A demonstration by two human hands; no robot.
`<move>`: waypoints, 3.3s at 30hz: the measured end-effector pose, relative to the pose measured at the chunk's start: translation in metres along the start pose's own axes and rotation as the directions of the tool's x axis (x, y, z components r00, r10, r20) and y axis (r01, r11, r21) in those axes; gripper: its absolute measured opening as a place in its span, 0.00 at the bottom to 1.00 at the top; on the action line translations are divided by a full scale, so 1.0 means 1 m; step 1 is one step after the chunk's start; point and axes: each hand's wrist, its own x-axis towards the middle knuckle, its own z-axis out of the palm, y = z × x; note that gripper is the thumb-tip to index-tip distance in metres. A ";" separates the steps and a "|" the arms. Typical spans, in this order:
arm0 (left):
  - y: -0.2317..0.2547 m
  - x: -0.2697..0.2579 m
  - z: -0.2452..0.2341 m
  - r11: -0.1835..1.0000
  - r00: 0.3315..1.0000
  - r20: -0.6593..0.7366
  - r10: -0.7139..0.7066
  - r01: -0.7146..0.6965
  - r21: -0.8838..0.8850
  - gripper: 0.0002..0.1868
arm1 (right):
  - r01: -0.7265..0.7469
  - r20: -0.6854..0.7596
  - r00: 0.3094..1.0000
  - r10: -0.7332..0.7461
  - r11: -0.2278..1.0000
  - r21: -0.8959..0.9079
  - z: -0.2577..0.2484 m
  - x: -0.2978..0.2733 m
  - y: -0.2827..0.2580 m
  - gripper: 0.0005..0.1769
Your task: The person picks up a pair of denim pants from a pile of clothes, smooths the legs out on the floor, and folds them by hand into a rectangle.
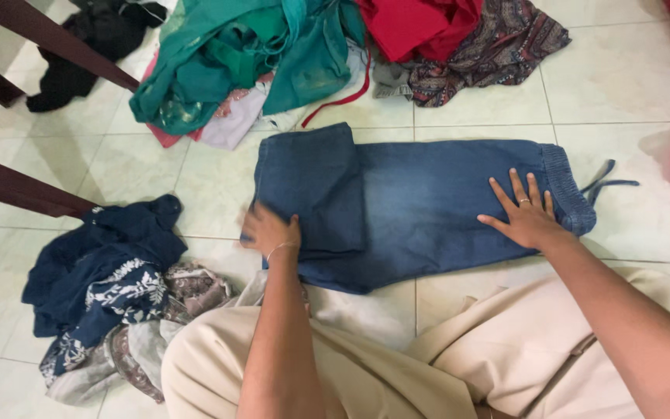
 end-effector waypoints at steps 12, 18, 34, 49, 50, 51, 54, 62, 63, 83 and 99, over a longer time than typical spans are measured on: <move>-0.046 0.044 0.031 0.411 0.799 0.288 -0.529 0.538 -0.736 0.41 | 0.052 -0.288 0.957 -0.045 0.999 0.017 -0.015 -0.024 -0.022 0.49; 0.009 0.051 0.032 0.400 0.970 -0.216 0.110 -0.242 -0.884 0.36 | 0.131 -0.504 0.849 0.157 0.862 0.489 -0.032 -0.019 -0.087 0.25; 0.176 -0.160 -0.049 -0.127 -0.097 -0.084 0.992 -0.830 -0.543 0.39 | -0.412 0.449 0.894 0.013 -0.375 0.831 -0.025 0.017 -0.046 0.59; 0.072 -0.083 -0.011 0.626 0.474 0.443 0.761 -0.716 -0.309 0.90 | -0.252 0.289 0.957 0.020 -0.431 0.866 -0.069 0.036 -0.072 0.25; 0.070 -0.084 -0.015 0.633 0.494 0.423 0.760 -0.710 -0.308 0.90 | -0.221 0.245 0.970 0.013 -0.379 0.899 -0.083 0.037 -0.072 0.27; 0.068 -0.083 -0.019 0.621 0.493 0.407 0.769 -0.727 -0.292 0.86 | -0.191 0.202 0.979 0.003 -0.323 0.927 -0.098 0.034 -0.065 0.29; 0.064 -0.083 -0.031 0.586 0.484 0.364 0.796 -0.768 -0.258 0.76 | -0.048 0.045 0.999 -0.023 -0.178 0.983 -0.121 0.018 -0.039 0.35; 0.070 -0.100 -0.030 0.411 0.294 0.447 0.845 -0.892 -0.191 0.51 | -0.227 0.180 0.962 0.207 0.227 0.947 -0.035 0.006 0.057 0.49; 0.072 -0.100 -0.030 0.387 0.275 0.446 0.852 -0.904 -0.183 0.49 | -0.219 0.160 0.958 0.239 0.248 0.944 -0.034 0.007 0.059 0.52; 0.049 -0.076 -0.005 0.854 0.836 0.220 0.503 -0.519 0.019 0.38 | -0.037 -0.560 0.828 -0.020 0.995 -0.092 -0.040 -0.027 -0.061 0.46; 0.060 -0.097 0.005 0.771 0.703 0.328 0.631 -0.616 -0.162 0.35 | 0.042 -0.136 0.989 -0.051 0.997 -0.071 -0.022 0.001 0.022 0.47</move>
